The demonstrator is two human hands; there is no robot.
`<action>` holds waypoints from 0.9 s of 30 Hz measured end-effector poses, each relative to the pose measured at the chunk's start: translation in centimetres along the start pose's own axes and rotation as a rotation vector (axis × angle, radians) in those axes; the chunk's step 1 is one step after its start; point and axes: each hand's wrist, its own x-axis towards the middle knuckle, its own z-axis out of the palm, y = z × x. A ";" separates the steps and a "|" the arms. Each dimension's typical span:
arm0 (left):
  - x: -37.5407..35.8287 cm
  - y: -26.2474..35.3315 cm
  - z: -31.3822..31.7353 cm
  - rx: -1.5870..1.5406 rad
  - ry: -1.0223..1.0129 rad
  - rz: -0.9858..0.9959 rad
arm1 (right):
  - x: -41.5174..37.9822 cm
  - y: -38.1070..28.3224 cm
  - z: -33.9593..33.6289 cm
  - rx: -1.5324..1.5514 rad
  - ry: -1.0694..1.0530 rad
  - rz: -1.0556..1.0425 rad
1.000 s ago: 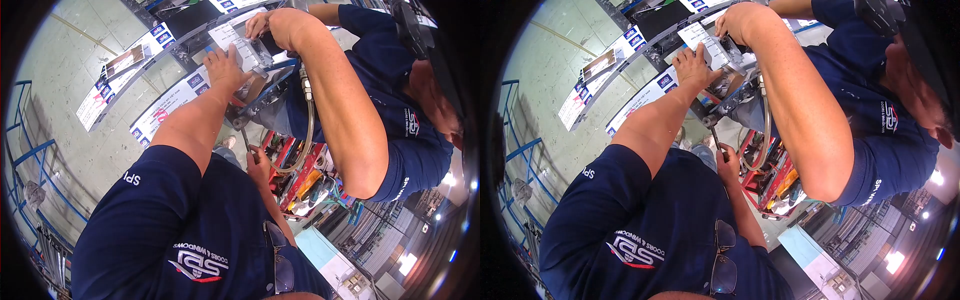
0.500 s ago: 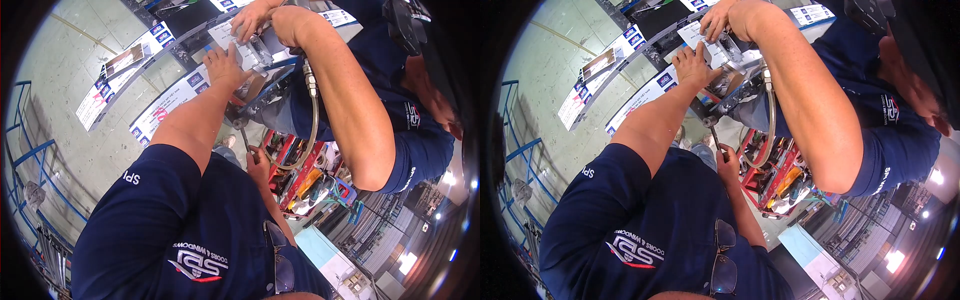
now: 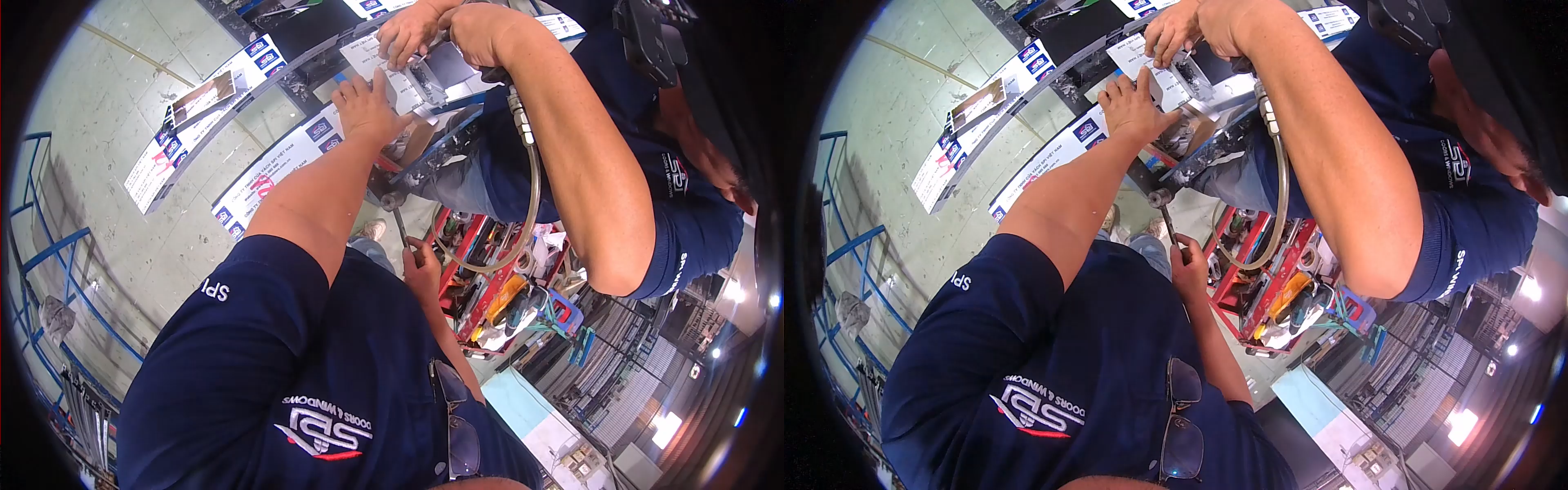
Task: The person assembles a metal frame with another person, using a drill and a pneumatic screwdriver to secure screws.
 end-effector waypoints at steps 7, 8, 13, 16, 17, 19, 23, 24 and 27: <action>0.0 -0.1 0.1 -0.011 0.010 0.006 | 0.1 0.2 -0.1 -0.014 -0.011 -0.001; 0.0 -0.1 0.1 -0.011 0.010 0.006 | 0.1 0.1 -0.1 -0.014 -0.011 -0.001; 0.0 -0.1 0.1 -0.001 0.008 0.006 | 0.1 -0.1 -0.1 0.003 -0.013 0.022; 0.0 -0.1 0.1 -0.003 0.010 0.006 | 0.0 -0.3 0.0 0.008 -0.013 0.018; 0.0 -0.1 0.2 -0.003 0.010 0.006 | 0.0 -0.4 0.0 0.008 -0.013 0.018; 0.0 -0.2 0.3 0.006 0.027 0.017 | 0.0 -0.5 -0.1 -0.015 -0.015 0.007; 0.1 -0.2 0.5 0.006 0.040 0.015 | 0.1 0.1 -0.1 -0.005 -0.016 0.006; 0.1 -0.2 0.6 0.008 0.036 0.015 | 0.1 -0.1 -0.1 0.003 -0.018 0.012; 0.1 -0.2 0.5 0.010 0.027 0.014 | 0.1 -0.1 -0.1 0.021 -0.022 0.025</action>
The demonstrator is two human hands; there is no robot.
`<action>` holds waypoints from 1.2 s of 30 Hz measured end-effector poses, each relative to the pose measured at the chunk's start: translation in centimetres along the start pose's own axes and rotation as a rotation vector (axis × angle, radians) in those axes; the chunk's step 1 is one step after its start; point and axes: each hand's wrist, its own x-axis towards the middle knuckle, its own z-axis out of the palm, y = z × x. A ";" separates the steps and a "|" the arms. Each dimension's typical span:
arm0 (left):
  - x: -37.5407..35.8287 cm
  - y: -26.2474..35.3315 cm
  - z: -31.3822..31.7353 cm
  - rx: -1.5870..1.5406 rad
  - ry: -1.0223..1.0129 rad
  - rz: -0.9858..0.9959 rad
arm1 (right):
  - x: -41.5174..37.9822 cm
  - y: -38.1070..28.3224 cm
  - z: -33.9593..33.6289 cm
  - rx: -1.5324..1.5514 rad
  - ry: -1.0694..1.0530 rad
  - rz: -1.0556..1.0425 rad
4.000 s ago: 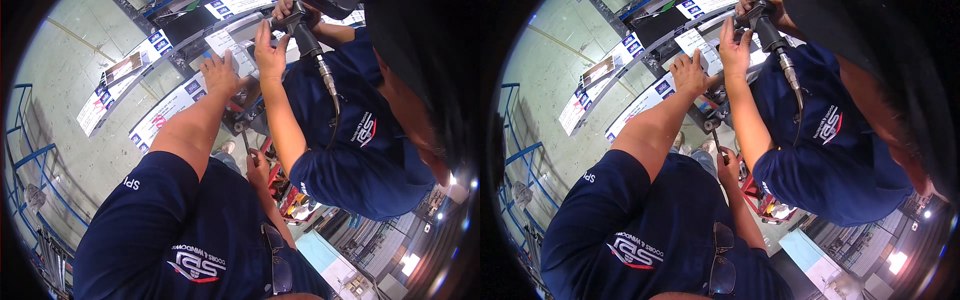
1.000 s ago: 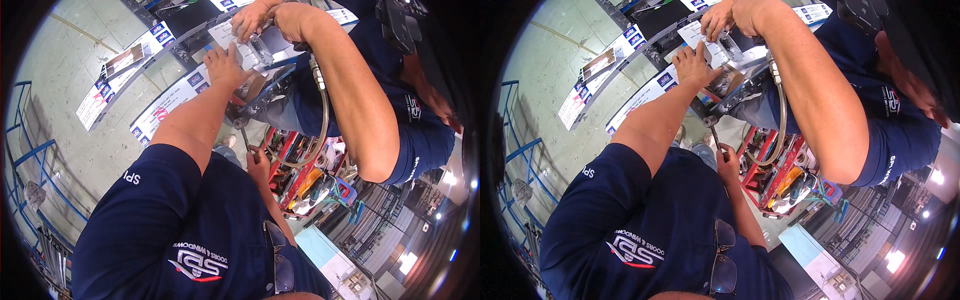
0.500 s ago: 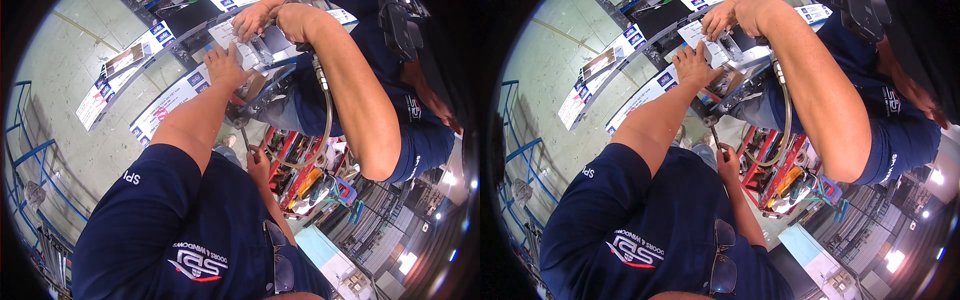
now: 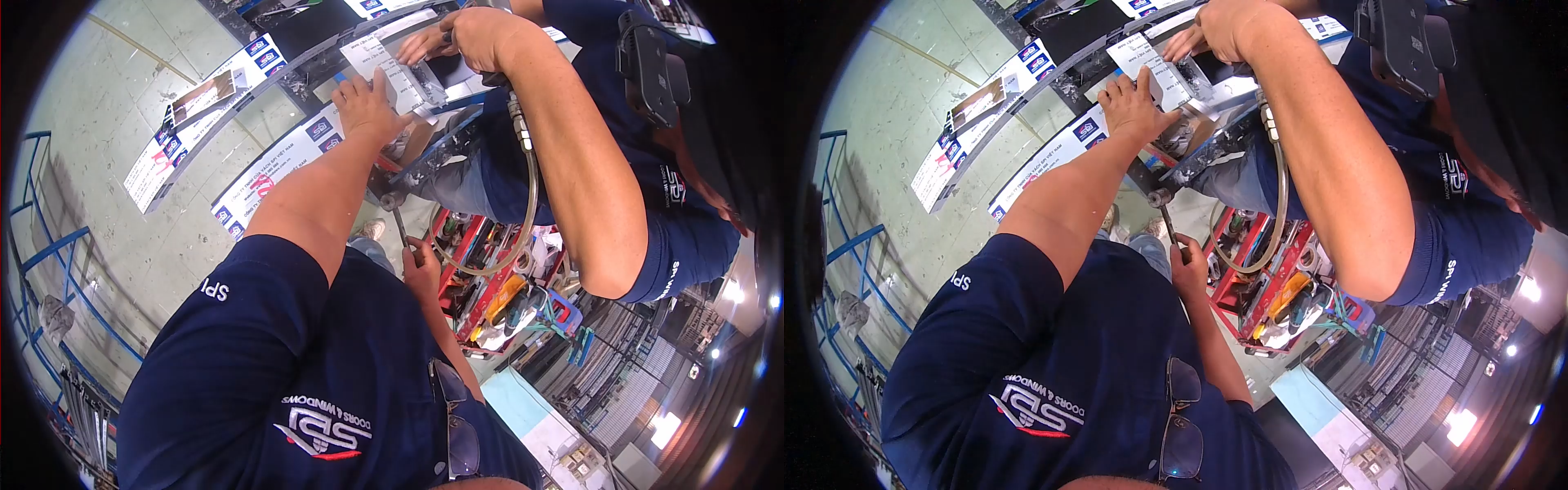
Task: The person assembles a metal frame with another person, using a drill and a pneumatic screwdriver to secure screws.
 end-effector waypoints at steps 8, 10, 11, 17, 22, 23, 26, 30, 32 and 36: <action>0.0 0.0 0.0 -0.001 -0.009 -0.002 | -0.1 -0.4 0.0 0.004 -0.002 0.014; 0.0 0.1 0.0 0.006 -0.003 -0.004 | -0.1 -0.4 -0.1 -0.033 0.004 -0.010; 0.0 0.1 -0.1 0.007 -0.003 -0.004 | -0.1 -0.1 -0.1 -0.033 0.004 -0.010; -0.1 0.2 -0.5 -0.004 -0.023 -0.003 | 0.1 0.4 -0.1 -0.041 0.003 -0.018; -0.1 0.2 -0.3 0.006 -0.014 -0.001 | -0.1 -0.2 0.0 -0.032 0.010 -0.019; -0.1 0.2 -0.3 0.006 -0.014 -0.001 | -0.1 -0.2 -0.1 -0.032 0.010 -0.019; -0.1 0.1 -0.1 0.010 -0.007 0.001 | 0.0 0.0 -0.2 -0.043 0.000 -0.021; -0.1 0.2 -0.2 0.010 -0.006 -0.001 | 0.0 0.3 -0.2 -0.025 -0.004 -0.005; 0.0 0.2 -0.4 0.009 -0.012 -0.003 | 0.0 0.1 -0.2 -0.014 -0.005 0.002; -0.1 0.1 -0.2 -0.004 -0.003 -0.001 | 0.0 -0.3 -0.3 -0.034 -0.006 -0.014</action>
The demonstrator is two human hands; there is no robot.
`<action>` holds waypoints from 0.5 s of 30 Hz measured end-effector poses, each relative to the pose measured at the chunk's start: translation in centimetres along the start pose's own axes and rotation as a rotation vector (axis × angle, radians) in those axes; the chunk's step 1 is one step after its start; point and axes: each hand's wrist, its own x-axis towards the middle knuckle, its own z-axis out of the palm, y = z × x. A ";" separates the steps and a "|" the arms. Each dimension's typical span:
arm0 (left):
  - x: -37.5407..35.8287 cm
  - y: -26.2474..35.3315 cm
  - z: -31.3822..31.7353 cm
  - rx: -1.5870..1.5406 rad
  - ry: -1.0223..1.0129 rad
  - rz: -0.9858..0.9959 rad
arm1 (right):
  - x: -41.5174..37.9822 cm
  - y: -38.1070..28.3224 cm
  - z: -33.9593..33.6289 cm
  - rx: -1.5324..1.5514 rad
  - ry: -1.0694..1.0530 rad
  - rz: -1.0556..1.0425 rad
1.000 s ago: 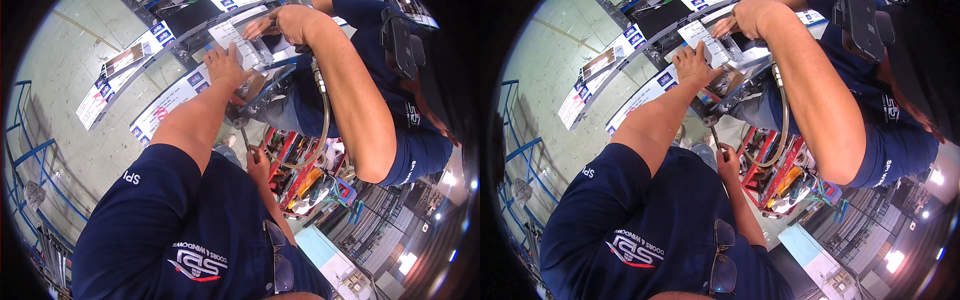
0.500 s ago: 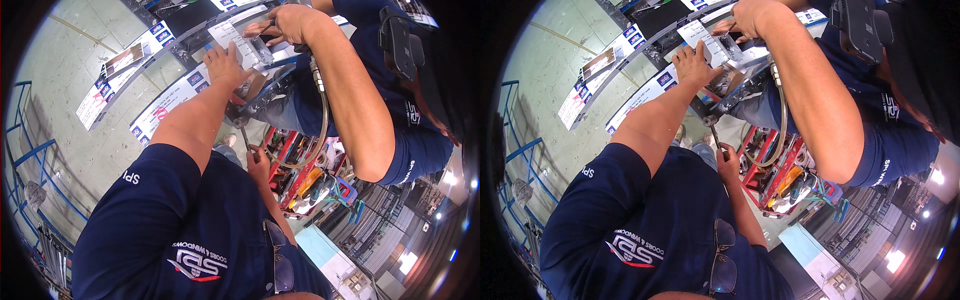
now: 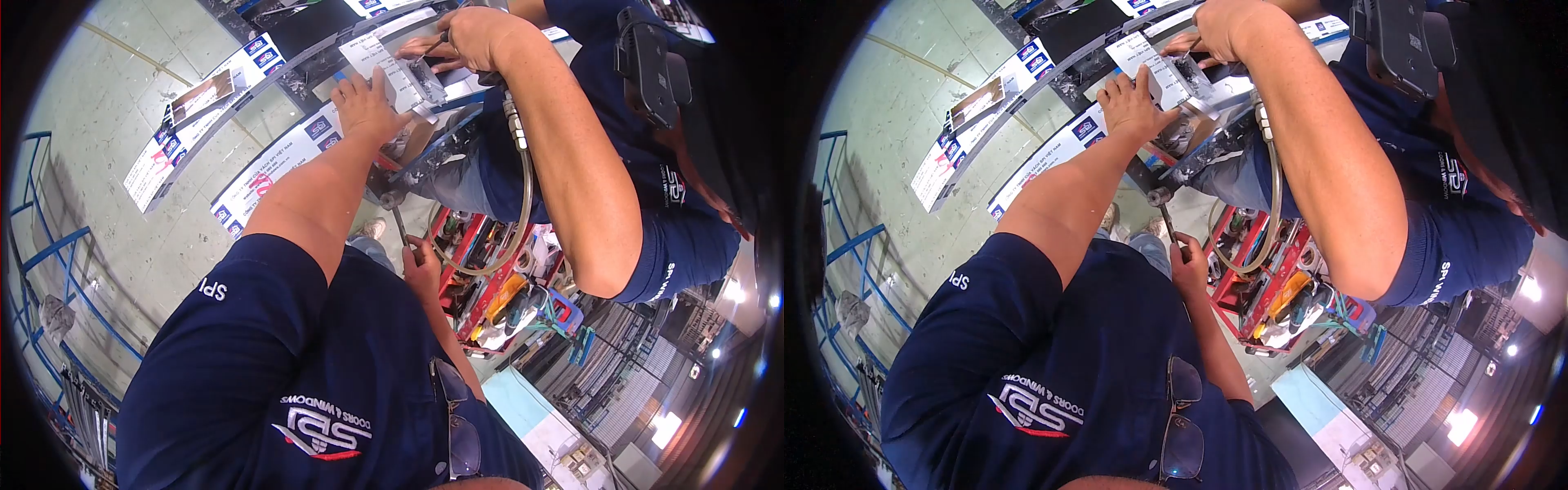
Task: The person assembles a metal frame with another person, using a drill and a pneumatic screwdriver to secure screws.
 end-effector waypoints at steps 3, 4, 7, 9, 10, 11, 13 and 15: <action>0.0 0.0 -0.1 -0.002 0.001 -0.001 | 0.1 0.1 -0.1 -0.004 -0.006 -0.004; -0.1 0.0 -0.2 -0.003 -0.005 -0.002 | 0.1 0.3 -0.1 -0.006 -0.011 -0.003; 0.0 -0.1 0.0 -0.006 0.005 0.005 | 0.2 0.7 -0.1 0.013 -0.017 0.001; 0.0 -0.1 0.1 -0.001 0.002 0.003 | 0.2 0.8 -0.1 0.012 -0.021 -0.004; 0.0 -0.1 0.1 0.002 -0.001 0.002 | 0.2 0.9 -0.2 0.011 -0.023 -0.010; 0.0 -0.1 0.1 0.003 -0.001 0.002 | 0.2 0.8 -0.1 0.011 -0.024 -0.010; -0.1 0.0 0.1 0.009 0.007 0.002 | 0.2 0.7 -0.1 -0.010 -0.019 -0.017; 0.0 -0.1 0.1 0.012 0.000 0.003 | 0.0 0.1 -0.1 -0.008 -0.015 -0.013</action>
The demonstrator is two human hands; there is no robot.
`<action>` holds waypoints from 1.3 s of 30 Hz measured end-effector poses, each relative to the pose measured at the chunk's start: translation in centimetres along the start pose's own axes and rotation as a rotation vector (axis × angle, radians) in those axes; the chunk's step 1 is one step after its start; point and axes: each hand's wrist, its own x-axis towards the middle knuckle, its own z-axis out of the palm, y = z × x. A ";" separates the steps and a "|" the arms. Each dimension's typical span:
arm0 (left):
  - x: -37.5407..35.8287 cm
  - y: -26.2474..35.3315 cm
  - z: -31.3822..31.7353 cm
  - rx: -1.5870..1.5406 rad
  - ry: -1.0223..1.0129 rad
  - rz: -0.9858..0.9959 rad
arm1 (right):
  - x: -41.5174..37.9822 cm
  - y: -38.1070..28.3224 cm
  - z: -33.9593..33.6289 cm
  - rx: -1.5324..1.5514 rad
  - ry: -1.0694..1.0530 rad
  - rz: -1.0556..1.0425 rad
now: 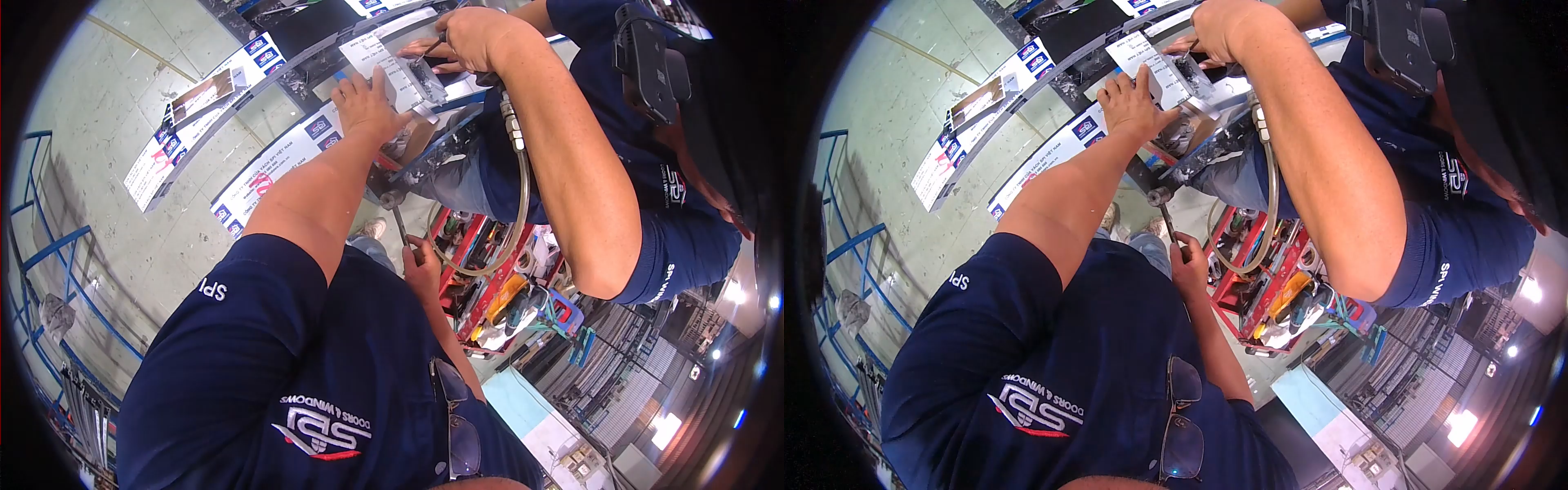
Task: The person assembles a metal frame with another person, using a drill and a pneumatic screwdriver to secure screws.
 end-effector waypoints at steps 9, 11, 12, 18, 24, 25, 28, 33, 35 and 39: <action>0.0 -0.1 0.2 0.005 0.023 0.011 | 0.0 -0.2 0.0 -0.007 0.005 -0.002; 0.0 -0.1 0.1 -0.002 0.013 0.009 | 0.0 0.0 0.0 -0.005 0.002 0.003; 0.0 0.0 0.0 -0.005 0.007 0.006 | 0.1 0.4 0.1 0.008 0.002 0.002; 0.0 0.0 0.0 -0.001 -0.011 0.002 | 0.0 0.1 0.1 -0.001 0.011 -0.013; 0.0 -0.1 0.2 -0.010 0.002 0.010 | 0.0 0.1 0.1 -0.009 0.015 -0.001; 0.0 -0.1 0.2 -0.008 0.011 0.011 | 0.0 -0.1 0.1 -0.008 0.014 0.002; 0.1 -0.1 0.3 -0.009 0.013 0.009 | 0.0 0.1 0.2 0.019 0.018 0.012; 0.0 0.0 -0.4 -0.018 -0.018 0.002 | -0.2 0.5 0.1 0.025 0.011 0.013; 0.0 0.1 -0.4 -0.022 -0.023 0.000 | -0.2 0.8 0.0 0.028 0.011 0.016; 0.0 0.0 -0.5 -0.016 -0.024 -0.006 | 0.4 1.8 -0.4 0.066 0.064 -0.049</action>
